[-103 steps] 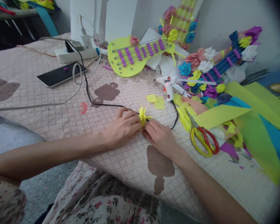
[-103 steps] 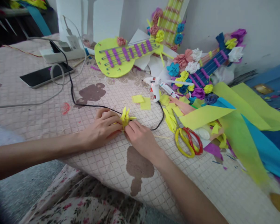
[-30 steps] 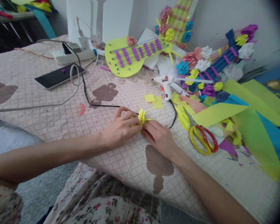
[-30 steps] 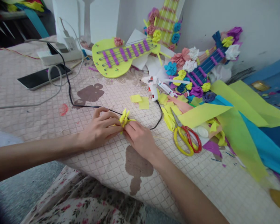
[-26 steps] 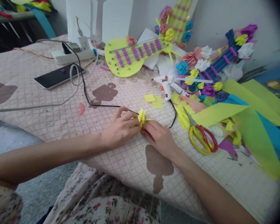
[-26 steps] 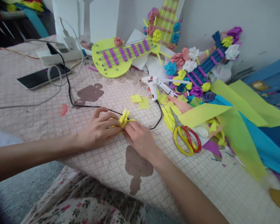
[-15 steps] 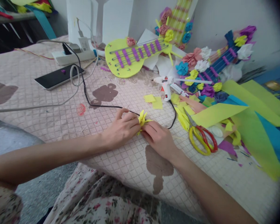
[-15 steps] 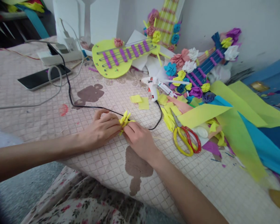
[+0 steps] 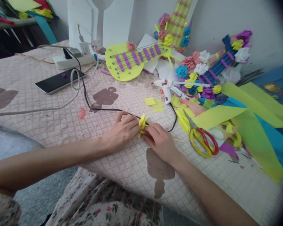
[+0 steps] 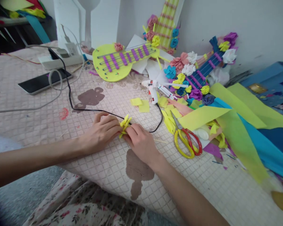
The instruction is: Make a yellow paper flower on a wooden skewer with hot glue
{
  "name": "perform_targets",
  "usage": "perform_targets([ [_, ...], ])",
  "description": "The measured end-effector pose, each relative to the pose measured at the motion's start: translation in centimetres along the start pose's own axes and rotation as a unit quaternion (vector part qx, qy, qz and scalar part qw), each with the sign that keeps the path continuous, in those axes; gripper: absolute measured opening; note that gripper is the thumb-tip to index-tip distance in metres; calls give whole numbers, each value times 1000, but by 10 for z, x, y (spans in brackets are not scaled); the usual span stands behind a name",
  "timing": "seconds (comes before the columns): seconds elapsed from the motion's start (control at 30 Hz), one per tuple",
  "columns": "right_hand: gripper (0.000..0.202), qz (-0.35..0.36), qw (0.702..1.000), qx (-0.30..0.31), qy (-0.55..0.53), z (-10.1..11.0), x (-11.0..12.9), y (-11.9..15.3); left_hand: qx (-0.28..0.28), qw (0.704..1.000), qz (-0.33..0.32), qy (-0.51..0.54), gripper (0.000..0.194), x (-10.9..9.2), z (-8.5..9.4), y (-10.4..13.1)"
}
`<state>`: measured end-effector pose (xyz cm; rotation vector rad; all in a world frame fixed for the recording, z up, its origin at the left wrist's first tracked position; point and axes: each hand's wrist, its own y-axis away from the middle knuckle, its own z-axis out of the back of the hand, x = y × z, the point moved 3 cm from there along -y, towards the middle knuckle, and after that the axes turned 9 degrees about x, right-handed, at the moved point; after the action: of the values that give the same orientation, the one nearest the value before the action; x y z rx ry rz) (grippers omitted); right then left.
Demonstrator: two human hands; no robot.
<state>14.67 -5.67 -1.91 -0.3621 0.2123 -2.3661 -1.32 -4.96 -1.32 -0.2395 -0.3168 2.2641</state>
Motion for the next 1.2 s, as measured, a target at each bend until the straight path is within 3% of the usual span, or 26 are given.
perform_targets([
  [0.4,20,14,1000,6,24,-3,-2,0,7,999,13,46,17,1,0,-1],
  [0.57,16,8,999,-34,12,5,0,1,5,998,17,64,19,1,2,-1],
  [0.67,18,-18,998,-61,-1,10,5,4,4,997,24,79,19,0,4,0],
  [0.9,24,-108,993,-12,-52,3,23,6,-3,993,37,109,13,-1,7,-1],
  [1.2,14,-128,991,-20,-46,-1,21,4,-24,994,37,98,14,0,6,-1],
])
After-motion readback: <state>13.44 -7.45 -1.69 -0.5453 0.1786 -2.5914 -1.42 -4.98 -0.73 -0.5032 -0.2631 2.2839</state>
